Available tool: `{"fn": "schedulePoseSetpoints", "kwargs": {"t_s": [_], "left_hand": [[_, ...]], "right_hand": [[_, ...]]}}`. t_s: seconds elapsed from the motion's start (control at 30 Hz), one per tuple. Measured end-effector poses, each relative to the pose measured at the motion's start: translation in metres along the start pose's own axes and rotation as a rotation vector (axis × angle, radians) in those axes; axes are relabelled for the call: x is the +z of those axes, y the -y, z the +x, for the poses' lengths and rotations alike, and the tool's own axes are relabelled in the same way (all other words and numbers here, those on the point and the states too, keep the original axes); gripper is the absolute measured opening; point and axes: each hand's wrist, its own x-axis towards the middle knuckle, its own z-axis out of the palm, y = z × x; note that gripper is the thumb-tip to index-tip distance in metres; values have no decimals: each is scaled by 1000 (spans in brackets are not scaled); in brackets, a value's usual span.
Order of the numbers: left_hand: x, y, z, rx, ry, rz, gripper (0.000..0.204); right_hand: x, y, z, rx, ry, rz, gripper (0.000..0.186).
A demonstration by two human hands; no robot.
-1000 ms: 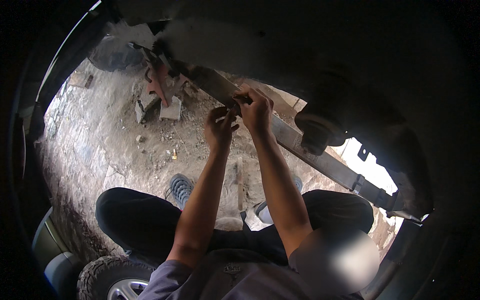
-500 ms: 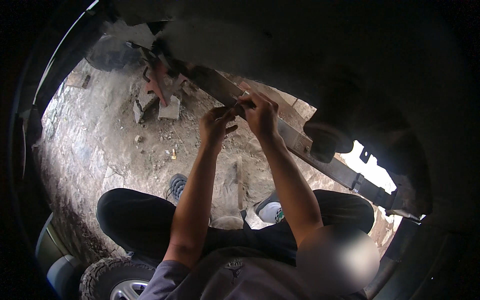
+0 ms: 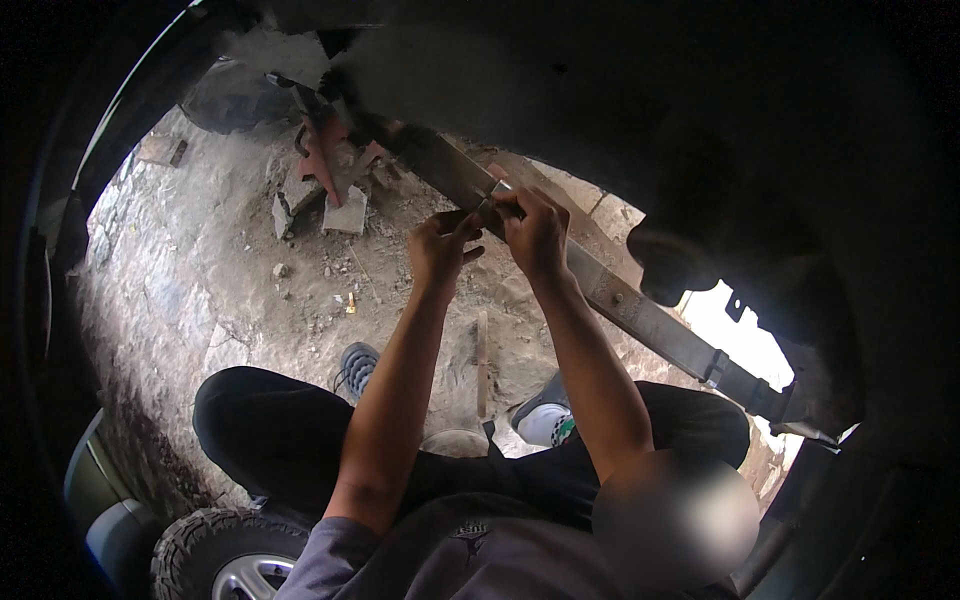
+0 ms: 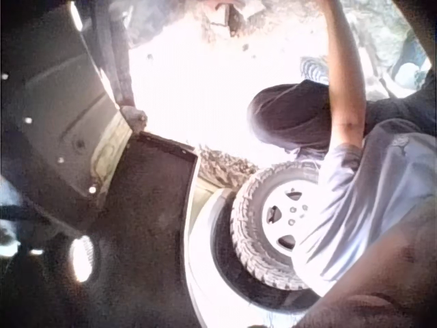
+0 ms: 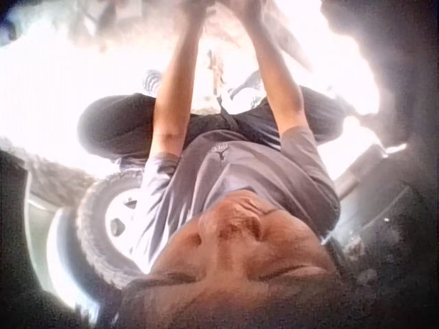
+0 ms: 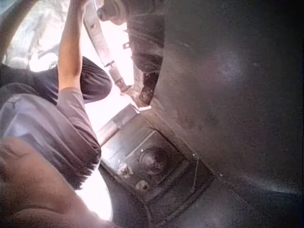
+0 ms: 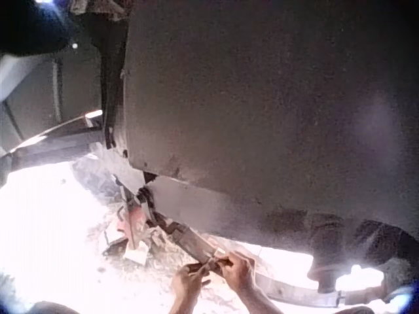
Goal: The person sits beneath a vehicle and uses a hammer and a small metal piece to tap and adjust a metal bracket on the undercarriage. The person repeatedly hammers the bracket and then uses their hands to position and secure the metal piece.
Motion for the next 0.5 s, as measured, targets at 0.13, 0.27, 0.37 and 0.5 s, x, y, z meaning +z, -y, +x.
{"fn": "schedulePoseSetpoints", "kwargs": {"t_s": [0.13,0.27,0.37,0.5], "left_hand": [[-5,0,3,13,-3,-6,29],[-7,2,4,-6,-44,53,34],[-4,-2,2,1,-31,82,33],[1,1,0,0,-4,19,33]], "right_hand": [[10,16,13,-55,-12,35,12],[2,9,-5,-57,-26,56,13],[3,9,-4,49,-14,79,18],[4,3,-5,38,-46,76,14]]}}
